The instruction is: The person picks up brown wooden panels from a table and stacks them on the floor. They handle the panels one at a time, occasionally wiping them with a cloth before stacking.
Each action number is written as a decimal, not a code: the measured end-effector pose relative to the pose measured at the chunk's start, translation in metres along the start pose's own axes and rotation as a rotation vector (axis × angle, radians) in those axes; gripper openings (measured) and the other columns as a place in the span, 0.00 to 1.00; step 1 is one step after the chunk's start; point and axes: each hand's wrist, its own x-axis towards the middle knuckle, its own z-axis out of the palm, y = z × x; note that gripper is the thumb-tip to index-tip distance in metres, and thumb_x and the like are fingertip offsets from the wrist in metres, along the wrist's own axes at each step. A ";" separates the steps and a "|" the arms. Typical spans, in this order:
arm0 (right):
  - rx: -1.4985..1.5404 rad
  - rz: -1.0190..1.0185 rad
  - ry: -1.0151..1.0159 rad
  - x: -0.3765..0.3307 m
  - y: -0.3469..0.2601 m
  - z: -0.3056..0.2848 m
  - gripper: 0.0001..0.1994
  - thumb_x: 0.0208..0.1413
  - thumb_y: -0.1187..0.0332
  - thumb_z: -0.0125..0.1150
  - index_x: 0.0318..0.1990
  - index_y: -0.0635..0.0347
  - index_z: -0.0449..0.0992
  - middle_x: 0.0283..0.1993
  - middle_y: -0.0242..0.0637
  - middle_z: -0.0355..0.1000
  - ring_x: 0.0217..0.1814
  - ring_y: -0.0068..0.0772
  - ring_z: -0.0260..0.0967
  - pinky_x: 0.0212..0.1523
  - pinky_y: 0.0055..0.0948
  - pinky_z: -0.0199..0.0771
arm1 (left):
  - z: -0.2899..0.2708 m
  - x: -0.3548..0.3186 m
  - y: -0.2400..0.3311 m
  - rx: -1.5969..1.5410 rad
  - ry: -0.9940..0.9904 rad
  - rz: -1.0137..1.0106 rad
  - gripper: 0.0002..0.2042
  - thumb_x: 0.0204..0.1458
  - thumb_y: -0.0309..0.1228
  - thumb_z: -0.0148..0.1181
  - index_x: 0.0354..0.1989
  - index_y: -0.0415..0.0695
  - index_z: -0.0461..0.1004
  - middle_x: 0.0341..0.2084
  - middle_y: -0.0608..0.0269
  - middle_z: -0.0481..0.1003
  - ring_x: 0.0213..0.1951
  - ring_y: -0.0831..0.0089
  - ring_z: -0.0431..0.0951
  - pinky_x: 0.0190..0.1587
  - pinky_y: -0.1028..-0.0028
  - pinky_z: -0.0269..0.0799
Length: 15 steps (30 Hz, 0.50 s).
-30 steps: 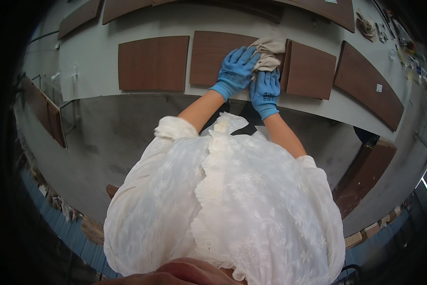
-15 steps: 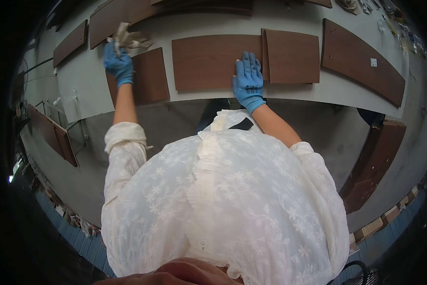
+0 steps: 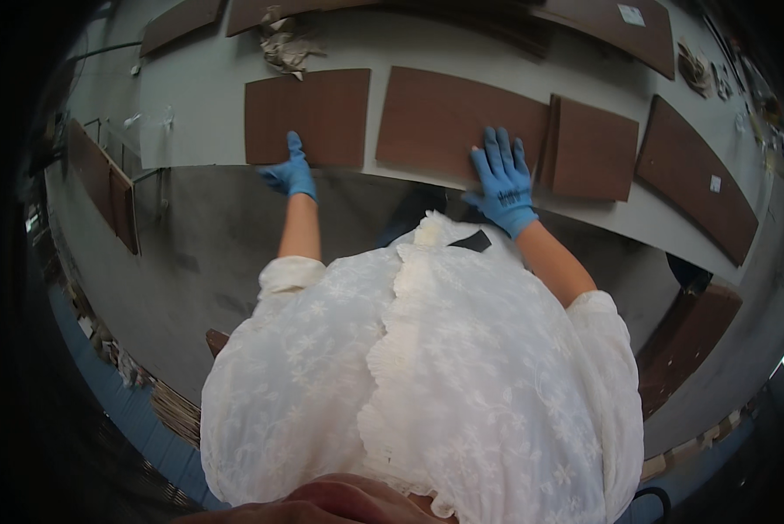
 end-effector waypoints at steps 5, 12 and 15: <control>-0.057 -0.120 0.067 -0.009 -0.011 0.004 0.33 0.46 0.69 0.70 0.64 0.55 0.70 0.77 0.54 0.54 0.81 0.58 0.48 0.78 0.59 0.44 | 0.006 -0.030 -0.004 -0.570 -0.035 -0.334 0.36 0.54 0.43 0.73 0.65 0.34 0.65 0.58 0.48 0.74 0.54 0.59 0.78 0.57 0.57 0.78; -0.103 -0.168 0.135 -0.007 -0.010 0.010 0.26 0.49 0.72 0.65 0.59 0.57 0.74 0.74 0.54 0.59 0.77 0.59 0.56 0.75 0.57 0.54 | -0.022 -0.009 -0.023 -1.060 -0.204 -0.597 0.22 0.54 0.32 0.73 0.56 0.42 0.75 0.49 0.59 0.79 0.51 0.59 0.79 0.50 0.55 0.82; -0.113 -0.159 0.084 -0.008 -0.013 0.004 0.25 0.51 0.71 0.65 0.59 0.61 0.72 0.75 0.56 0.58 0.77 0.62 0.54 0.76 0.57 0.52 | -0.025 0.000 -0.050 -1.170 -0.309 -0.592 0.24 0.51 0.30 0.75 0.56 0.43 0.76 0.50 0.61 0.78 0.50 0.59 0.79 0.52 0.52 0.80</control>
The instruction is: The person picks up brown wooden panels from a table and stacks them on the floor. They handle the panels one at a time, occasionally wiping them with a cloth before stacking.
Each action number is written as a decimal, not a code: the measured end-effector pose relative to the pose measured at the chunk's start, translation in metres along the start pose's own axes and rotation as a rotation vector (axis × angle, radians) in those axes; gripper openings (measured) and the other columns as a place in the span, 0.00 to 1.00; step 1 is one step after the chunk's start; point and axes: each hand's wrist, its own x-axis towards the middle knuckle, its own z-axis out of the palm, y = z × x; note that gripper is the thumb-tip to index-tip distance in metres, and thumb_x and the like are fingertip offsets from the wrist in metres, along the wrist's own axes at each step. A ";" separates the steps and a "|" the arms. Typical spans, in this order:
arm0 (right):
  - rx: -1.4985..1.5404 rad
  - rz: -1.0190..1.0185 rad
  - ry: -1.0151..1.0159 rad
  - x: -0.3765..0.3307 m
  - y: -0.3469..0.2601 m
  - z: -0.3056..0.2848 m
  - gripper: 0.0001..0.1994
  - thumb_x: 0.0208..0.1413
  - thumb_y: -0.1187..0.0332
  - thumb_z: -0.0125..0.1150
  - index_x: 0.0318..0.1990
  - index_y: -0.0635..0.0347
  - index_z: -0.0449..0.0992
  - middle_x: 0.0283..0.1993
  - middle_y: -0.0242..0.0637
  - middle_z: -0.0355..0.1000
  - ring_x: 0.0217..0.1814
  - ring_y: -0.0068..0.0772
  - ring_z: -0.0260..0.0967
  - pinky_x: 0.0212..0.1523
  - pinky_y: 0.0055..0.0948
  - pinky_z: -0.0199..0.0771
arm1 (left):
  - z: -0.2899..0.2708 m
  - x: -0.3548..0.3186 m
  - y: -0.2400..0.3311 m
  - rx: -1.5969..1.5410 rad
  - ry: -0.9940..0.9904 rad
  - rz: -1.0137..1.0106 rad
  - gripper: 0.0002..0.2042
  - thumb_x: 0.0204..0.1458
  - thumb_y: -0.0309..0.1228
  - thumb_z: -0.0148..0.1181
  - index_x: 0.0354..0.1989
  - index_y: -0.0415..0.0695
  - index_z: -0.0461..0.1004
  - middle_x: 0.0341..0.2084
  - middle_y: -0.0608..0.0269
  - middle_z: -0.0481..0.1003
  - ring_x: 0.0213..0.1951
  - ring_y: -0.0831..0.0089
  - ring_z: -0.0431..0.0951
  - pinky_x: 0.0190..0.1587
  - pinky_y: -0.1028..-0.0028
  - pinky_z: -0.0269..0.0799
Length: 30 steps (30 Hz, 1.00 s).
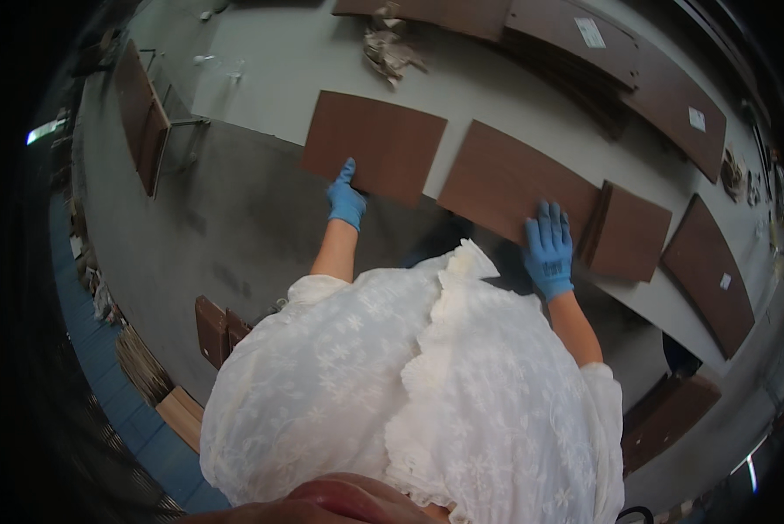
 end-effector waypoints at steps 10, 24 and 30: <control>-0.030 -0.074 0.138 0.078 -0.019 -0.073 0.15 0.57 0.80 0.54 0.53 0.70 0.73 0.61 0.54 0.73 0.60 0.56 0.74 0.61 0.46 0.75 | -0.028 0.009 -0.011 -0.066 -0.078 0.004 0.25 0.46 0.25 0.77 0.55 0.45 0.76 0.48 0.66 0.79 0.48 0.66 0.80 0.51 0.62 0.80; 0.116 -0.246 0.079 0.191 -0.132 -0.045 0.19 0.59 0.72 0.52 0.57 0.71 0.69 0.62 0.57 0.70 0.64 0.56 0.70 0.64 0.47 0.70 | 0.013 -0.089 0.008 -0.115 -0.421 -0.292 0.41 0.50 0.68 0.63 0.68 0.56 0.66 0.57 0.65 0.75 0.56 0.67 0.76 0.61 0.62 0.73; 0.073 -0.393 0.054 0.182 -0.152 -0.024 0.25 0.54 0.70 0.57 0.59 0.71 0.68 0.65 0.58 0.67 0.68 0.58 0.66 0.69 0.49 0.64 | 0.015 -0.088 0.001 -0.164 -0.577 -0.251 0.36 0.57 0.55 0.65 0.68 0.48 0.64 0.62 0.64 0.71 0.61 0.65 0.70 0.67 0.64 0.65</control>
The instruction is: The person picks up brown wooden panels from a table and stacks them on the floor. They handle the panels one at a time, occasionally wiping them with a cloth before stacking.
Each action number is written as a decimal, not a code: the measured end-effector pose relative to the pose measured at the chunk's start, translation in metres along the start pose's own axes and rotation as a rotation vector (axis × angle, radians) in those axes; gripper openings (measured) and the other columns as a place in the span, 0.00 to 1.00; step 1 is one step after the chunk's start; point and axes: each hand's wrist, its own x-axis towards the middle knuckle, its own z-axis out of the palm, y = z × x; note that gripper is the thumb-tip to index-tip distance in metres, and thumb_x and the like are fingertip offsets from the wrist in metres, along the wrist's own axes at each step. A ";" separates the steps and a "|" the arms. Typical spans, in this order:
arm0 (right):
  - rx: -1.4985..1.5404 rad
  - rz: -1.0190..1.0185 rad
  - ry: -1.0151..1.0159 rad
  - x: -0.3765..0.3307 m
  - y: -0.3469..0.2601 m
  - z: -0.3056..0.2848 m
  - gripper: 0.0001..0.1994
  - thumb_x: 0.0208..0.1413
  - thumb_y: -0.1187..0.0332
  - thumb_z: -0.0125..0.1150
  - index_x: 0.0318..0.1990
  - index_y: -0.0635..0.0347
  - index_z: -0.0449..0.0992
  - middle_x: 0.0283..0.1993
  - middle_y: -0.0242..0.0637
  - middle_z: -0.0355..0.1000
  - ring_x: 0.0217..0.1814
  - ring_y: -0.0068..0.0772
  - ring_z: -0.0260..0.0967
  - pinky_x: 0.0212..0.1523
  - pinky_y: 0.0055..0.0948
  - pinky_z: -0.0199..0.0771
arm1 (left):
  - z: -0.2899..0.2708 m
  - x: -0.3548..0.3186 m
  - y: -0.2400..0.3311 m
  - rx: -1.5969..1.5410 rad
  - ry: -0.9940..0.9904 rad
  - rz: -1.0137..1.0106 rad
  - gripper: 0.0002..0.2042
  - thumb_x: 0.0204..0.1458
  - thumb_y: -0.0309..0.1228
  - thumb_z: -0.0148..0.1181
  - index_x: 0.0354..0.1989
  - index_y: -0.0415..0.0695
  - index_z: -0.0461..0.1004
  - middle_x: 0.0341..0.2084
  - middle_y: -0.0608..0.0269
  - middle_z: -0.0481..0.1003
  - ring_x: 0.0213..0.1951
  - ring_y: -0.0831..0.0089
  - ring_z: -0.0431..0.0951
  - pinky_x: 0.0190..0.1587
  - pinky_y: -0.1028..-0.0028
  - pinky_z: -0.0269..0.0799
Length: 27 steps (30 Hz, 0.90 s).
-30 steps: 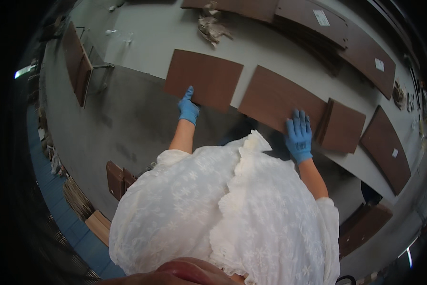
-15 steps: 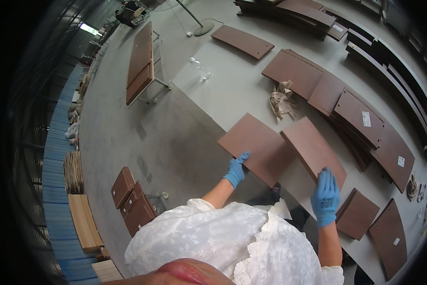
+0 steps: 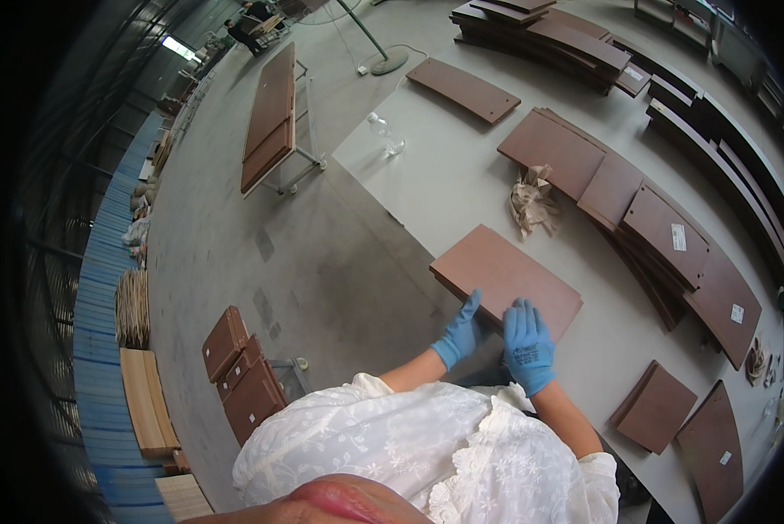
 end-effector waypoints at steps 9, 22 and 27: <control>0.253 -0.065 0.005 -0.017 -0.004 -0.001 0.20 0.48 0.69 0.60 0.50 0.63 0.72 0.62 0.53 0.70 0.65 0.55 0.67 0.67 0.47 0.65 | -0.034 0.032 -0.030 0.040 0.269 -0.019 0.23 0.54 0.39 0.72 0.56 0.47 0.74 0.49 0.63 0.78 0.50 0.65 0.78 0.54 0.60 0.77; 0.104 0.325 0.204 -0.103 0.106 -0.031 0.28 0.50 0.64 0.68 0.58 0.64 0.70 0.70 0.57 0.63 0.72 0.61 0.59 0.70 0.54 0.59 | -0.049 0.044 -0.047 -0.070 0.288 0.077 0.25 0.50 0.30 0.75 0.57 0.53 0.73 0.52 0.65 0.77 0.54 0.62 0.78 0.57 0.57 0.79; 0.148 0.336 0.133 -0.032 0.127 0.017 0.35 0.48 0.55 0.70 0.62 0.60 0.67 0.72 0.57 0.59 0.75 0.61 0.54 0.72 0.55 0.55 | -0.035 0.031 -0.039 -0.070 0.291 0.030 0.27 0.51 0.35 0.75 0.60 0.53 0.72 0.54 0.64 0.77 0.55 0.62 0.78 0.57 0.57 0.78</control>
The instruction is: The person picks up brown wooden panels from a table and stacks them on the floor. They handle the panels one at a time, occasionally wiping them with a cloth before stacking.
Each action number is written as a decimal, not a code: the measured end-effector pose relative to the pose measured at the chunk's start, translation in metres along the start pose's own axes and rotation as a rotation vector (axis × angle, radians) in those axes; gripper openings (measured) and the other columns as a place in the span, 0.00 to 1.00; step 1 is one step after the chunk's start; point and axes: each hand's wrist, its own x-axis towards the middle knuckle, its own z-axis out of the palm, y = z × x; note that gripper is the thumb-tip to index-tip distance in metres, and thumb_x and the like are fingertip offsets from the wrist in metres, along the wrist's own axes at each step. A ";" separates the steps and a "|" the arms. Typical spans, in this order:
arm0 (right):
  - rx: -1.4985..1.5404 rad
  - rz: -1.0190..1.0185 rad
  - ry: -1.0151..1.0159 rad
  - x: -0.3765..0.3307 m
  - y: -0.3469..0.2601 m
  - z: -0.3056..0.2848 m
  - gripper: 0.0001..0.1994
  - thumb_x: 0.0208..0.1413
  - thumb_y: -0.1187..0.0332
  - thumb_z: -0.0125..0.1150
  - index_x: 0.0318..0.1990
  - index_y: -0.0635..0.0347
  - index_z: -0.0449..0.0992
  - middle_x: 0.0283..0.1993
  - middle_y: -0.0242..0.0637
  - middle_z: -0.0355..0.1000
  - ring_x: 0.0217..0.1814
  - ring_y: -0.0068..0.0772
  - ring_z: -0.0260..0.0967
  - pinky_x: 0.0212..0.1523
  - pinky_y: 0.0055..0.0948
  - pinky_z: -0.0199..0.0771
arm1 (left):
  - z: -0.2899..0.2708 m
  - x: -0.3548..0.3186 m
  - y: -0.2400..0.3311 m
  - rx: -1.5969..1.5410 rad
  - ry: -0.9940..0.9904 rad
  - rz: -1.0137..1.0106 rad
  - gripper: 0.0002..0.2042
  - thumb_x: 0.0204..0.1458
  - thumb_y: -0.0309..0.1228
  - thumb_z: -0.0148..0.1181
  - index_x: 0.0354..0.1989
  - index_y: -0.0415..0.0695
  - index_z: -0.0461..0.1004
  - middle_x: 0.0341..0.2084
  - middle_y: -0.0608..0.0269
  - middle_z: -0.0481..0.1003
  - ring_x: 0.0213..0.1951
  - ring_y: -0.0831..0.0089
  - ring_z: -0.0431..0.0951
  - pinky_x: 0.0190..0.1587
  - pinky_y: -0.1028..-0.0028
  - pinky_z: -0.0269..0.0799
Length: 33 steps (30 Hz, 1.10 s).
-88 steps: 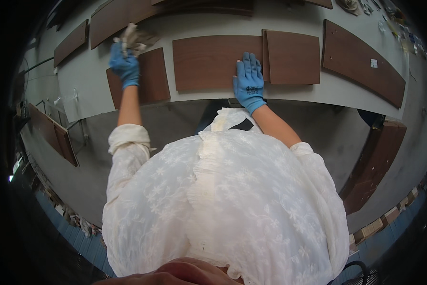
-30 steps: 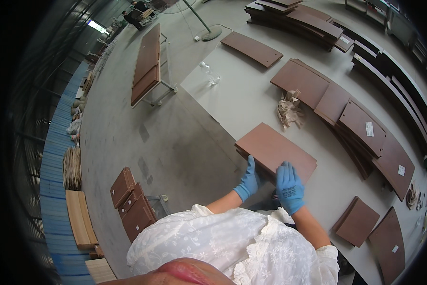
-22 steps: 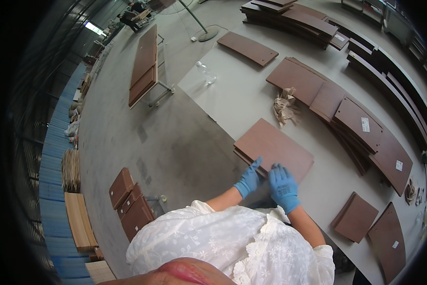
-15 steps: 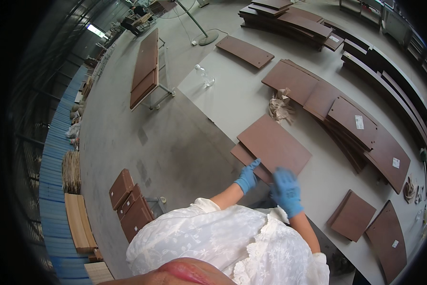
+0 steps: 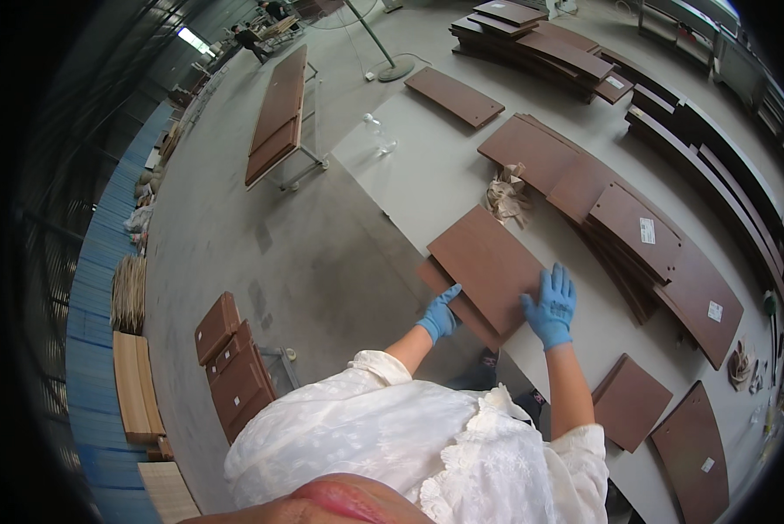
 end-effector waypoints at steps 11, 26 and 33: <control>0.011 -0.022 -0.181 0.040 -0.022 0.040 0.45 0.38 0.43 0.74 0.64 0.56 0.66 0.69 0.53 0.61 0.72 0.57 0.57 0.71 0.57 0.51 | 0.004 0.004 0.001 0.055 -0.001 -0.050 0.36 0.47 0.51 0.77 0.64 0.57 0.69 0.59 0.69 0.74 0.60 0.65 0.74 0.61 0.57 0.73; 0.068 -0.094 -0.143 0.021 -0.050 0.035 0.42 0.37 0.44 0.74 0.60 0.57 0.68 0.68 0.54 0.63 0.72 0.57 0.56 0.70 0.54 0.52 | -0.013 0.023 -0.007 -0.014 0.013 -0.080 0.31 0.48 0.46 0.77 0.60 0.53 0.73 0.53 0.65 0.79 0.53 0.62 0.79 0.58 0.56 0.75; 0.109 -0.065 -0.020 -0.011 -0.039 0.023 0.37 0.46 0.52 0.70 0.62 0.61 0.68 0.73 0.58 0.59 0.75 0.61 0.55 0.73 0.57 0.52 | -0.016 0.028 -0.013 0.037 -0.036 0.053 0.34 0.51 0.44 0.75 0.65 0.46 0.69 0.57 0.60 0.76 0.53 0.62 0.80 0.57 0.61 0.78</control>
